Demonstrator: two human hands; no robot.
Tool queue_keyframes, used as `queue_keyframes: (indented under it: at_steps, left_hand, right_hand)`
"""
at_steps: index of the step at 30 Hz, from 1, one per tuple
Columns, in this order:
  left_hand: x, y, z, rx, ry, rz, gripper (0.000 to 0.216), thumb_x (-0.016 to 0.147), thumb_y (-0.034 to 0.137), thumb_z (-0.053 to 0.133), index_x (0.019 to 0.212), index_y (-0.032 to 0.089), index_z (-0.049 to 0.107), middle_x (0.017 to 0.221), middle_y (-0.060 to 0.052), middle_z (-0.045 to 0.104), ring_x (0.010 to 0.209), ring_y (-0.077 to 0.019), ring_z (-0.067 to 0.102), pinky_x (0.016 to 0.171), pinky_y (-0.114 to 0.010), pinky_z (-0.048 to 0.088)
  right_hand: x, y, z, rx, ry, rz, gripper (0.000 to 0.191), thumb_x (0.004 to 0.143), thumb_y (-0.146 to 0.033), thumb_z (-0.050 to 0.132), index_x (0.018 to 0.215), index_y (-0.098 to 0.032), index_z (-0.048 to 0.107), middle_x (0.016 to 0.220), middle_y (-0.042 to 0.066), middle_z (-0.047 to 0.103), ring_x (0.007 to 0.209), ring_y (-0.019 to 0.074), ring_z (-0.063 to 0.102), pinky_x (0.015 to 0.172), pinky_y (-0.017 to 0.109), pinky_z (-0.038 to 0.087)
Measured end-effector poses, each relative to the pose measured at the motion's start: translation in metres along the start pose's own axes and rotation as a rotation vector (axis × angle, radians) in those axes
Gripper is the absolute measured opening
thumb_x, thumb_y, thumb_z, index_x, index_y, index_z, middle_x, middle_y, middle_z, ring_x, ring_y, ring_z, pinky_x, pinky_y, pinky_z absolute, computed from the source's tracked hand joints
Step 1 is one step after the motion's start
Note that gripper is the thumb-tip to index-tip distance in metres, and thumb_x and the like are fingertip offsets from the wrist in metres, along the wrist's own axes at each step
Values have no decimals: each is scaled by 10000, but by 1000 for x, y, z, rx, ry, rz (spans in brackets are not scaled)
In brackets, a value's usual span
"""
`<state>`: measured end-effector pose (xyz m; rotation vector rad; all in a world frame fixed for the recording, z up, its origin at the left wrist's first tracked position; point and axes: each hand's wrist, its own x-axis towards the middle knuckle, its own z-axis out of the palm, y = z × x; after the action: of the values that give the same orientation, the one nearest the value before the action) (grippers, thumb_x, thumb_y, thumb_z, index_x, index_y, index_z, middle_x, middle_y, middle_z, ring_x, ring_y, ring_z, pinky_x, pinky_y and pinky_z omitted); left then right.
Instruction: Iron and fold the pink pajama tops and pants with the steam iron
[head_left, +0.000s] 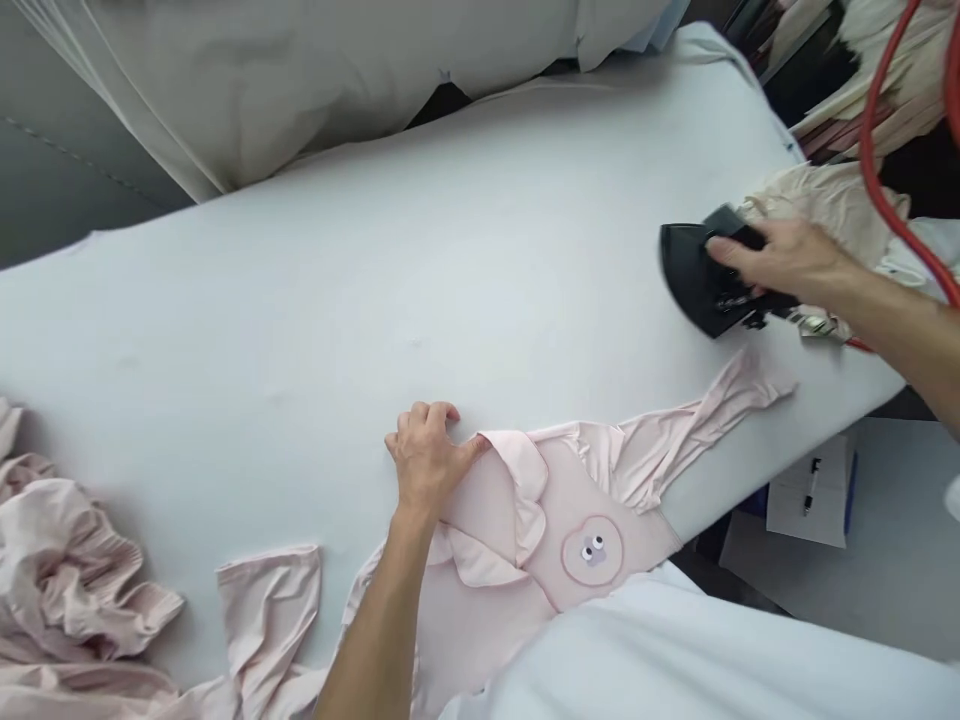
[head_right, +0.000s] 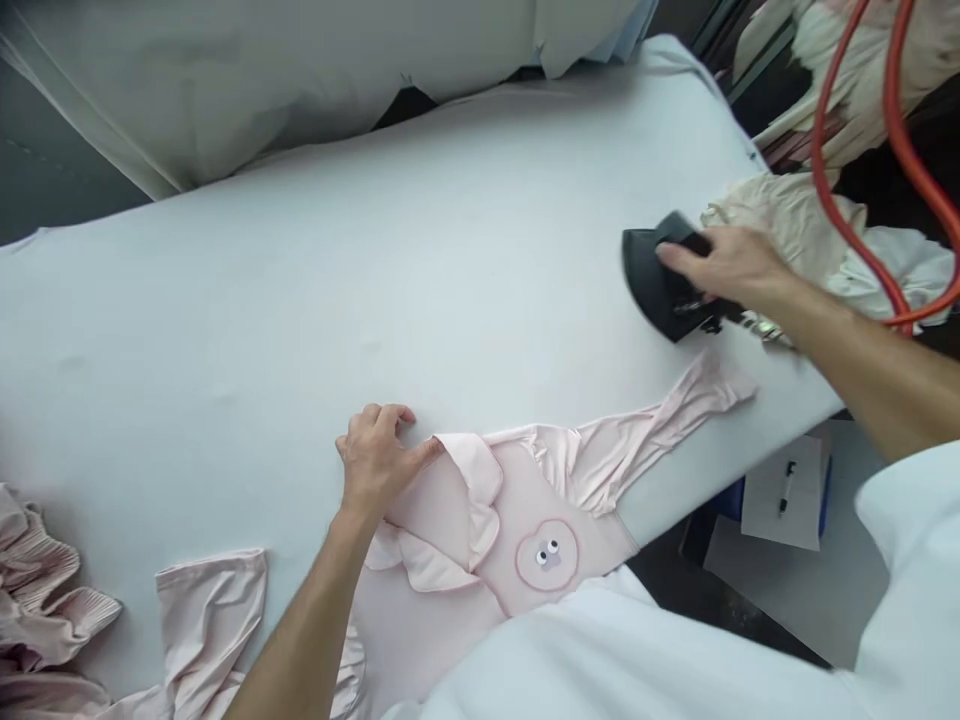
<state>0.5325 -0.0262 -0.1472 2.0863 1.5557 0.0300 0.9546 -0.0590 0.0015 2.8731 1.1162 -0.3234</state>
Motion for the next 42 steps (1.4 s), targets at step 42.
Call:
queue_keyframes:
  at_steps: [42]
  left_hand:
    - [16,-96,-55,-88,-471,613,69,710,279,657,729,291,722,1084,-34,638,1078,-256,502,934,-431,329]
  right_hand:
    - [-352,-211,143,-54,-522,-523,584,912,-693,387,914,-157,620,808,136,718,788,314,699,665,346,447]
